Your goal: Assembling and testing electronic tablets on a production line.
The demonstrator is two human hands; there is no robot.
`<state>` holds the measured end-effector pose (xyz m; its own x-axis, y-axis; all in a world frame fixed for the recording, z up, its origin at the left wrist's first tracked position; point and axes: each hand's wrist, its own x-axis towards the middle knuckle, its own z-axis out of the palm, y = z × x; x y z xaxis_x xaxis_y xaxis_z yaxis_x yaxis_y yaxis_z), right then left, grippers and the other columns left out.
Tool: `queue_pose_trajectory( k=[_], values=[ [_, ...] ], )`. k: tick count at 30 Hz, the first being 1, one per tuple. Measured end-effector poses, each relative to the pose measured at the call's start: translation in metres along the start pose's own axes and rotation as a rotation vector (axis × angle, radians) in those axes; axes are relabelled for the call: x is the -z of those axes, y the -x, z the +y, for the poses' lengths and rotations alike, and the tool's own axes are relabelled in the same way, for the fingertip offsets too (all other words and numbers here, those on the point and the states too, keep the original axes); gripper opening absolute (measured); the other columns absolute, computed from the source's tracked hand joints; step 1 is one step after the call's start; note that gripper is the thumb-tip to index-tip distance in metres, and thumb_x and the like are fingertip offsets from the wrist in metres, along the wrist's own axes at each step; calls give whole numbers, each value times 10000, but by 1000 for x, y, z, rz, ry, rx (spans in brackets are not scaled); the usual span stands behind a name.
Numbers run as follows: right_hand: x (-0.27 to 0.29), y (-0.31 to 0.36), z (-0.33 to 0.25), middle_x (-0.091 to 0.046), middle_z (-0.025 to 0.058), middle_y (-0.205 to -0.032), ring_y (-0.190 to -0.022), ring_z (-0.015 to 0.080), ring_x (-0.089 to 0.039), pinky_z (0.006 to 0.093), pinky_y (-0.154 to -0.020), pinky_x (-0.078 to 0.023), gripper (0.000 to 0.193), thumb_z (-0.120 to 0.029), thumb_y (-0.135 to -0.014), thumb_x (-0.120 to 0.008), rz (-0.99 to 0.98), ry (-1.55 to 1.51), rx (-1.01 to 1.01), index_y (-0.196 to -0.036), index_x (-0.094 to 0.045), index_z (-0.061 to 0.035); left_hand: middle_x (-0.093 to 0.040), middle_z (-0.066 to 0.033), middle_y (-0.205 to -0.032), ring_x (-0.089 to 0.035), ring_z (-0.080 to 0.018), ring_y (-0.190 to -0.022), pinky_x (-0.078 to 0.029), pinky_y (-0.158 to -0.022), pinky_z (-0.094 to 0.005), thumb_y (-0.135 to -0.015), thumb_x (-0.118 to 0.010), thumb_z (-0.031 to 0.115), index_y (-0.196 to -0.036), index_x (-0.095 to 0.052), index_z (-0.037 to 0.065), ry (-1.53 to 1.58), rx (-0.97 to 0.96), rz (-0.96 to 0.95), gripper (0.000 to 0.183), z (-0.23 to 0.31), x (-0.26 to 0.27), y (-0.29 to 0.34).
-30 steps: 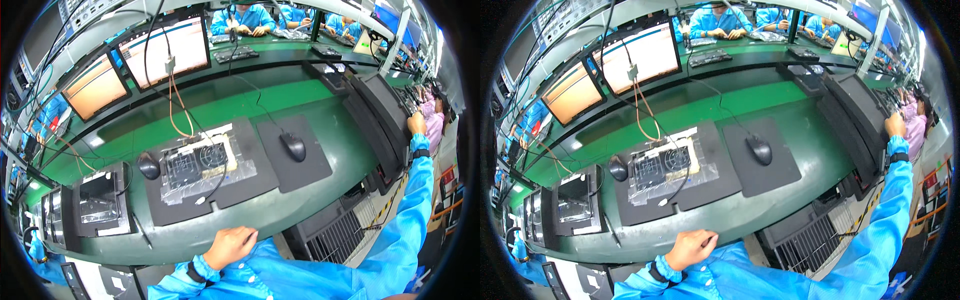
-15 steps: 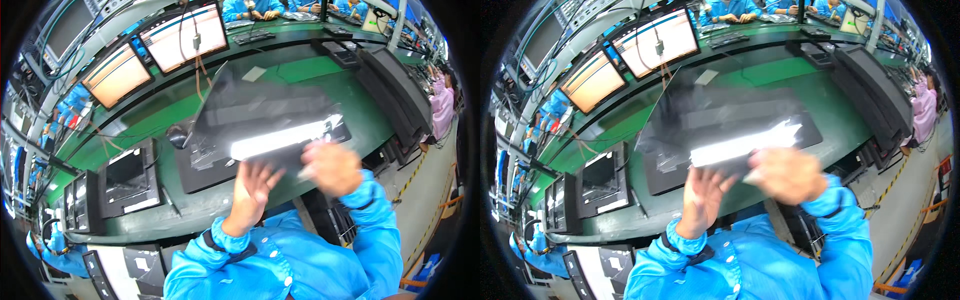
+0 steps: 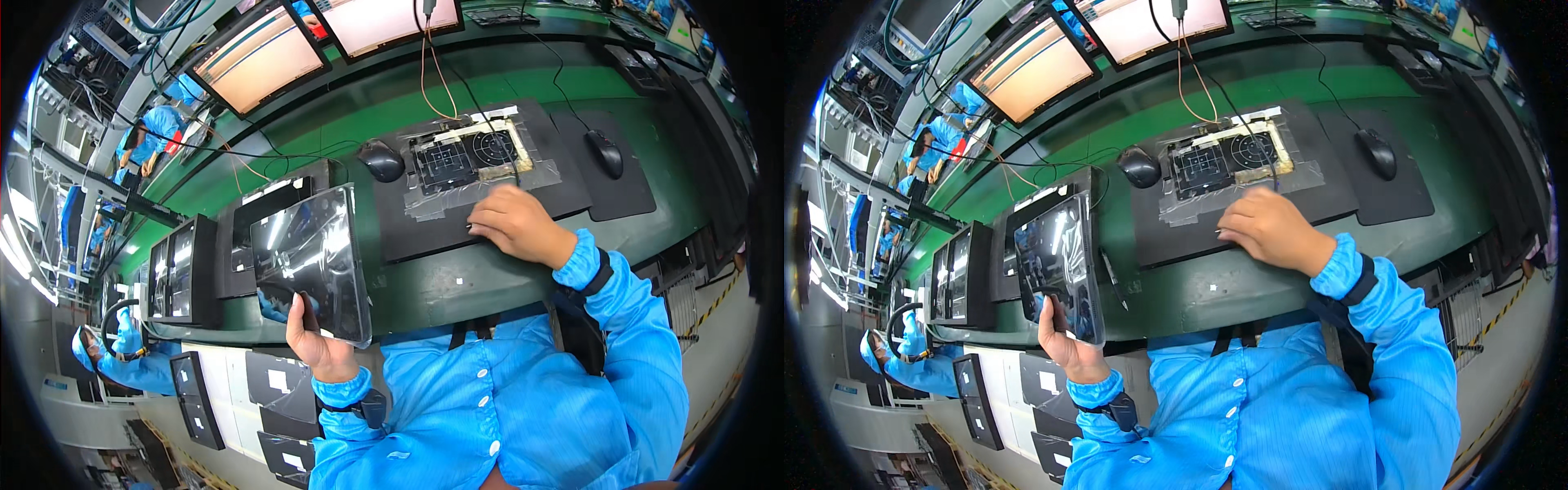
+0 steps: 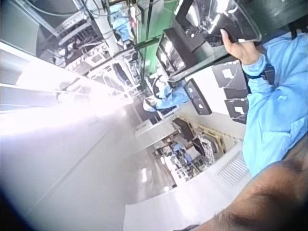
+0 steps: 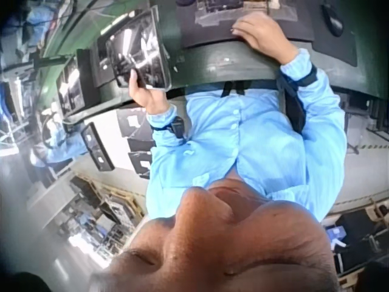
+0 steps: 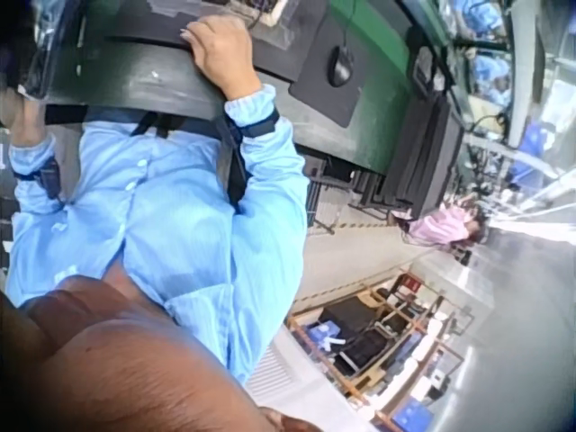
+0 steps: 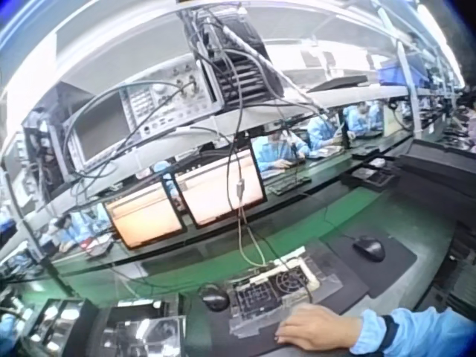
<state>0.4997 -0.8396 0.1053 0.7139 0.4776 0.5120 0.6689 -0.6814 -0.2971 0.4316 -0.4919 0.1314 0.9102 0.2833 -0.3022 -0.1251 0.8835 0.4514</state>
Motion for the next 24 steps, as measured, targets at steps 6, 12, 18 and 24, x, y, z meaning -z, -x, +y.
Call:
queue_pose_trajectory(
  k=[6, 12, 18, 24],
  values=[
    [4, -25, -79, -671, 131, -967, -849, 284, -687, 377, -729, -537, 285, -118, -975, -649, 99, -632, -185, -1248, -644, -40, -720, -139, -1221, -673, -331, -1143, -524, -1034, -532, -972, -616, 161, -1117, -728, 32, 6, 64, -167, 224, -11, 8, -17],
    [7, -32, -96, -714, 131, -957, -847, 313, -710, 398, -703, -554, 191, -127, -947, -679, 208, -640, -185, -1116, -667, -39, -717, -162, -1211, -675, -323, -1139, -534, -1019, -503, -987, -588, 154, -1154, -706, -6, -118, 46, -286, 260, -30, 1, -17],
    [7, -22, -91, -685, 79, -888, -633, 187, -631, 326, -573, -500, 184, -71, -920, -713, 305, -552, -136, -1099, -701, -30, -715, -167, -1211, -685, -314, -1117, -546, -1003, -480, -984, -587, 132, -1167, -696, -18, -90, 52, -271, 261, -37, -2, -11],
    [14, -17, -86, -699, 98, -924, -802, 307, -690, 403, -662, -544, 174, -124, -927, -679, 225, -507, -128, -1083, -692, -49, -714, -172, -1210, -685, -315, -1117, -543, -1008, -482, -985, -584, 134, -1166, -695, -24, -123, 66, -301, 264, -41, -8, -5]
  ],
)
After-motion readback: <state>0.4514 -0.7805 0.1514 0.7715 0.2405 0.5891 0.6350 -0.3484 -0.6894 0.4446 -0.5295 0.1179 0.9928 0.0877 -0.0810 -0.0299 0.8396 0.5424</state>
